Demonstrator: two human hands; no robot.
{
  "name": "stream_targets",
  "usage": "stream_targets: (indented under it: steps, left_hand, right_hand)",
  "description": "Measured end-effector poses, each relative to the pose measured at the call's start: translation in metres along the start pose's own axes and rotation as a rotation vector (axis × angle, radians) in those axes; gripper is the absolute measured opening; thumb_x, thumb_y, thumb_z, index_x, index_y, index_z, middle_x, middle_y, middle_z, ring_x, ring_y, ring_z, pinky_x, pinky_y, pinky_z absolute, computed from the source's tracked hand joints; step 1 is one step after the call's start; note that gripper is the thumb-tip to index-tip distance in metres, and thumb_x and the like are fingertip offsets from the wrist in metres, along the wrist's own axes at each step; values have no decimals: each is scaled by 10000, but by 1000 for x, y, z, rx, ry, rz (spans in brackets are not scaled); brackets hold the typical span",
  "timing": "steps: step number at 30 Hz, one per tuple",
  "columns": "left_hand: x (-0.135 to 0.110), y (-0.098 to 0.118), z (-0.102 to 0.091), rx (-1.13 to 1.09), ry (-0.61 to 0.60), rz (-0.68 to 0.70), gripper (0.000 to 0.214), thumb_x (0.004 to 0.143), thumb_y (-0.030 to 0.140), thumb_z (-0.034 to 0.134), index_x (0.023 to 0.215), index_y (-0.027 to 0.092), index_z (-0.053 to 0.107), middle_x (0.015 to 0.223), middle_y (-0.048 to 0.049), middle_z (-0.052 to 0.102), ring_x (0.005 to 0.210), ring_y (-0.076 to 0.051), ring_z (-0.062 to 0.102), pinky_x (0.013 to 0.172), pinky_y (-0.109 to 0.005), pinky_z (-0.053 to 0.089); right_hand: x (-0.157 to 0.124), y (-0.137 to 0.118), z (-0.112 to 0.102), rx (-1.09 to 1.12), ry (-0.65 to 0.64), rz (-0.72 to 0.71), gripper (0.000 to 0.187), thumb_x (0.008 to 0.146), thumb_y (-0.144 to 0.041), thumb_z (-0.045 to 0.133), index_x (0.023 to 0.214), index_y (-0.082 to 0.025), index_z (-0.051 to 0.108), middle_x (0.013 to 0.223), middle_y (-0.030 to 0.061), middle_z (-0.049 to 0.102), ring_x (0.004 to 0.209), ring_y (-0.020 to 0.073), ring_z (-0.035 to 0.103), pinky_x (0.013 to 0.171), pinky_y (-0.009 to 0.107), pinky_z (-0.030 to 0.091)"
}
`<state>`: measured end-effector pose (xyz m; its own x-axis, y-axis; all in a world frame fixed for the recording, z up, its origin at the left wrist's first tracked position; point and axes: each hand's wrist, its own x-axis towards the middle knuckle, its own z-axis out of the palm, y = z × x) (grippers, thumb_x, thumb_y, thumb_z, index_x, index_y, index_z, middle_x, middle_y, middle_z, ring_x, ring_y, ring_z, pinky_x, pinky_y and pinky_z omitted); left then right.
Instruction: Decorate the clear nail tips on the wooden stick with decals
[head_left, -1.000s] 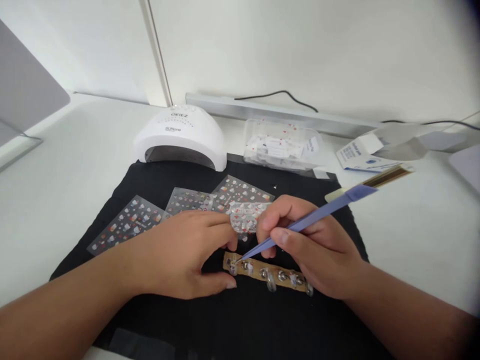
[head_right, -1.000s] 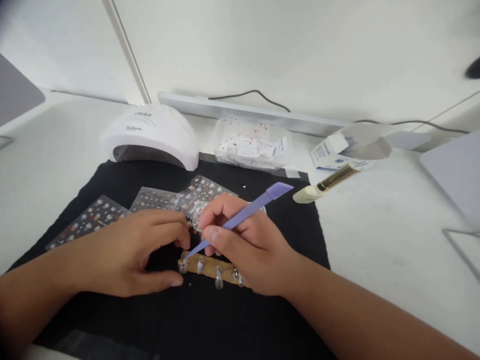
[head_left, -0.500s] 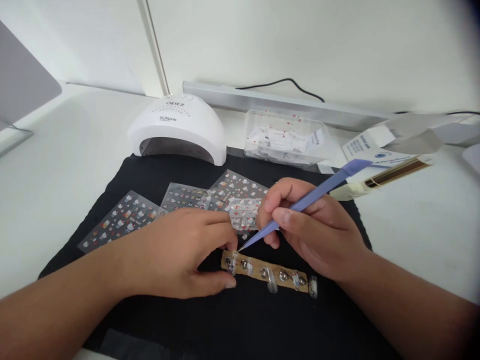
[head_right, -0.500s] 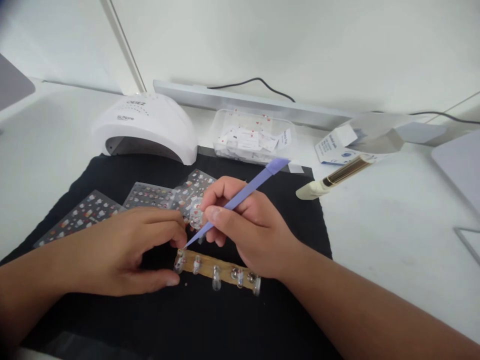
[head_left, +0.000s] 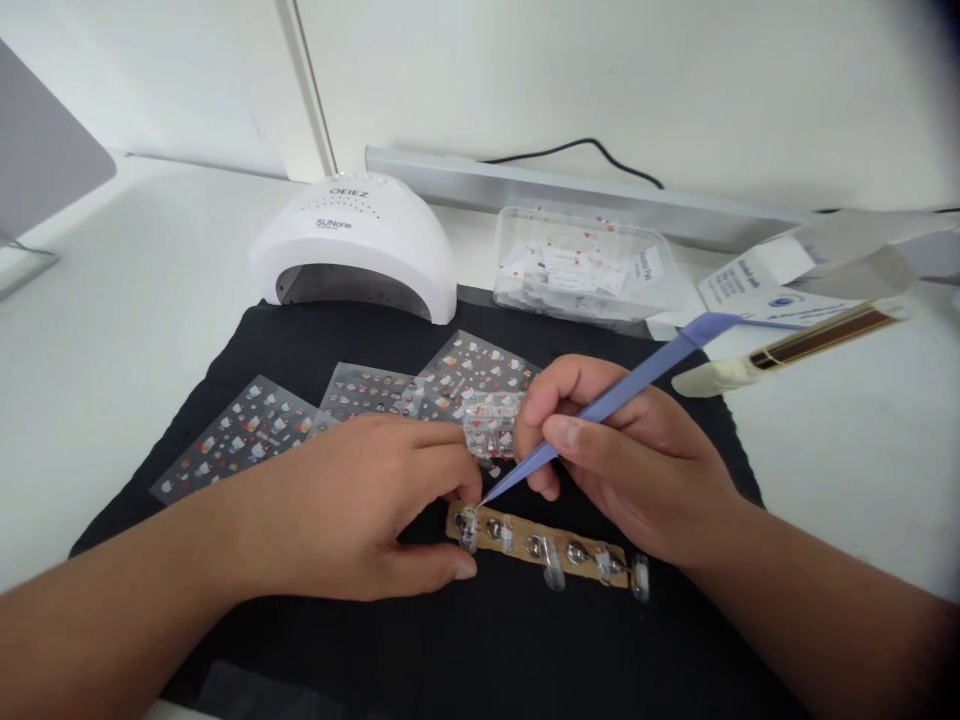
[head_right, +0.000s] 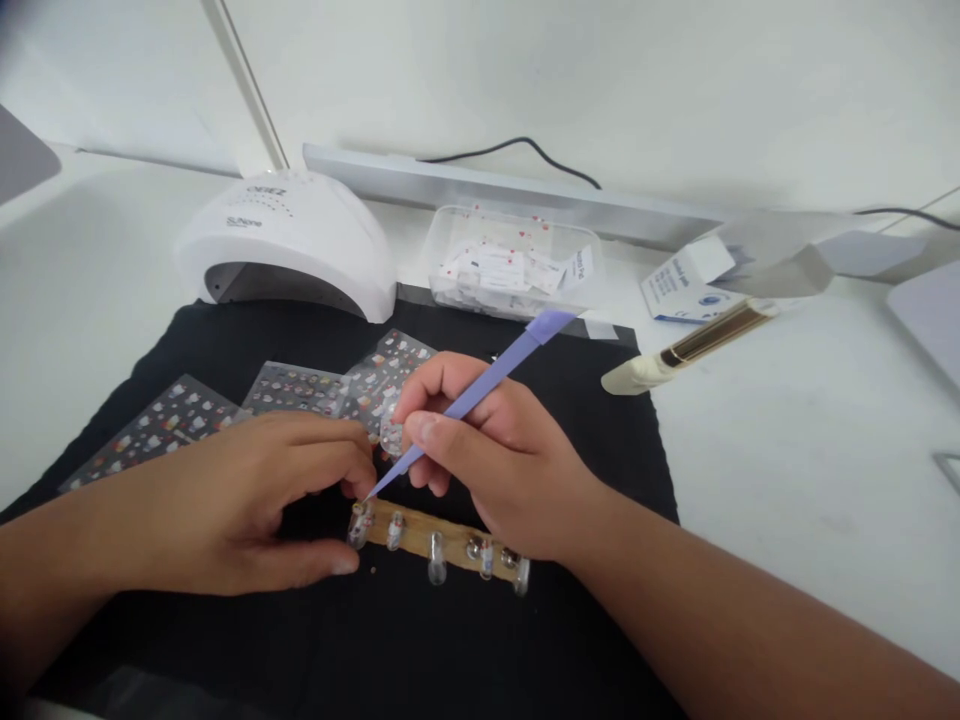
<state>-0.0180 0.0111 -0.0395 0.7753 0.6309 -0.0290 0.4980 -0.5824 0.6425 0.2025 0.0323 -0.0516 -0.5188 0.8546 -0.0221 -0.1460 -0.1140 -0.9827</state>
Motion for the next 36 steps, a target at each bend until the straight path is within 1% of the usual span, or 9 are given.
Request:
stream_targets:
  steps: [6, 12, 15, 18, 22, 30, 36]
  left_hand:
    - [-2, 1, 0, 7, 5, -4, 157, 848, 262, 683, 953, 200, 585, 887, 22, 621, 772, -146, 573, 676, -271, 383]
    - [-2, 1, -1, 1, 2, -8, 178, 841, 254, 688, 979, 190, 595, 887, 22, 611, 736, -130, 553, 655, -264, 383]
    - [-1, 2, -2, 3, -3, -7, 169, 844, 246, 685, 975, 189, 595, 893, 22, 609, 744, -128, 552, 657, -262, 382]
    - [-1, 2, -2, 6, -9, -5, 154, 847, 238, 678, 968, 192, 594, 881, 27, 601, 744, -127, 551, 653, -264, 377]
    - [-1, 2, -1, 10, -10, -3, 148, 853, 240, 672, 963, 194, 586, 873, 29, 599, 748, -128, 552, 660, -266, 375]
    - [-2, 1, 0, 17, -6, -12, 155, 852, 246, 674, 963, 202, 575, 898, 31, 613, 784, -142, 572, 677, -276, 376]
    - [-3, 2, -1, 13, -15, -8, 155, 855, 244, 677, 962, 200, 575, 908, 32, 616, 789, -138, 577, 677, -272, 376]
  right_hand:
    - [0, -1, 0, 56, -18, 18, 107, 845, -276, 696, 819, -195, 632, 640, -9, 617, 517, 103, 554, 460, 223, 441]
    - [-7, 0, -6, 88, -122, -7, 84, 905, -278, 653, 866, -205, 639, 669, -22, 606, 577, 115, 549, 563, 271, 468]
    - [-10, 1, -9, 75, -145, -26, 82, 917, -289, 648, 886, -213, 643, 678, -23, 600, 590, 121, 545, 578, 284, 464]
    - [-10, 3, -8, 48, -126, -42, 81, 926, -291, 636, 889, -219, 639, 697, -16, 615, 595, 124, 550, 586, 287, 467]
    - [-8, 3, -5, 27, -83, -56, 74, 924, -261, 623, 867, -216, 634, 706, -12, 625, 587, 114, 558, 555, 253, 457]
    - [-3, 2, -1, 42, -18, 30, 54, 896, -212, 609, 848, -200, 631, 677, -8, 613, 561, 100, 562, 502, 208, 456]
    - [-1, 2, 0, 34, -12, 45, 47, 888, -221, 610, 851, -196, 623, 684, -11, 613, 564, 95, 576, 501, 193, 466]
